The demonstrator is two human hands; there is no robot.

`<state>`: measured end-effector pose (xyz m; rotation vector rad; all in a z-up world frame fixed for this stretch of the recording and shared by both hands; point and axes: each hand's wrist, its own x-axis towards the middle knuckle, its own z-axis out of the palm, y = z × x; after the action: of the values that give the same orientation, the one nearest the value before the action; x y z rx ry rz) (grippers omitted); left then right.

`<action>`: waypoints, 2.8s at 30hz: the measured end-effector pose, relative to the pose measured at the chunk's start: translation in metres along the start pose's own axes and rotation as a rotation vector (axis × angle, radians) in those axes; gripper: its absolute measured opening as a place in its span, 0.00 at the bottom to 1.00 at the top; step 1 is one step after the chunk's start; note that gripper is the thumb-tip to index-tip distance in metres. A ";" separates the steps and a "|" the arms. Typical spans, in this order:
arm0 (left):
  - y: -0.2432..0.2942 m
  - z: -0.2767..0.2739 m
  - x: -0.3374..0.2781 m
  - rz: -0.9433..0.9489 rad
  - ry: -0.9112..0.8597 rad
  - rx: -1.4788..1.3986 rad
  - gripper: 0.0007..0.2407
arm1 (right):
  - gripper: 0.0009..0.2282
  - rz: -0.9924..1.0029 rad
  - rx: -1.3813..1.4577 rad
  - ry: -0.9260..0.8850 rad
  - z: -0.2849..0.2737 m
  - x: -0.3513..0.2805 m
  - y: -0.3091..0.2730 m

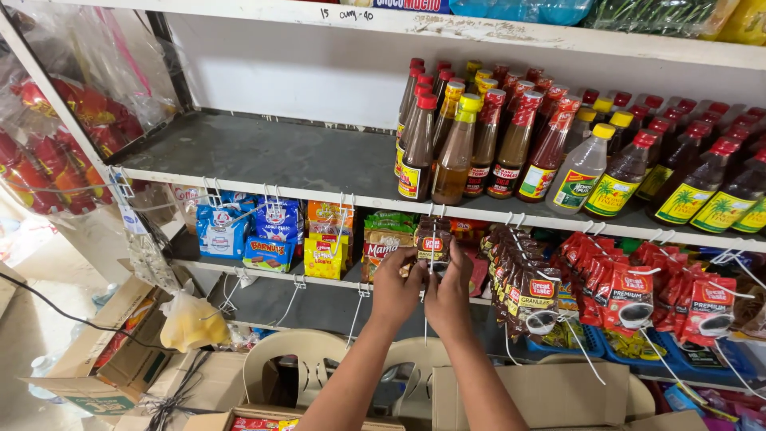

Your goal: Restocking and organizing various food packets and products onto grocery store shelves from a cardboard box.

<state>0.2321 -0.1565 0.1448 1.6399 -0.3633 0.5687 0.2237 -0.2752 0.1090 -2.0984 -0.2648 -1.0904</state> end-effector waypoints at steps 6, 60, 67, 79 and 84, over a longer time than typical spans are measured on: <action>-0.008 0.002 0.001 -0.045 -0.015 -0.035 0.09 | 0.36 0.001 -0.010 -0.016 -0.003 -0.002 -0.002; -0.219 -0.225 -0.437 -1.106 -0.173 0.117 0.17 | 0.14 1.058 0.437 -1.173 0.068 -0.405 0.010; -0.301 -0.195 -0.425 -1.049 -0.123 0.282 0.23 | 0.14 1.145 0.389 -1.210 0.152 -0.491 0.052; -0.363 -0.201 -0.401 -1.019 -0.225 0.401 0.28 | 0.15 1.326 0.248 -0.986 0.253 -0.518 0.056; -0.334 -0.202 -0.401 -0.958 -0.249 0.407 0.28 | 0.15 0.951 -0.047 -0.995 0.225 -0.514 0.049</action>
<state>0.0504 0.0580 -0.3385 2.0348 0.3959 -0.3116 0.0700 -0.0768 -0.3949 -2.2195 0.2972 0.5248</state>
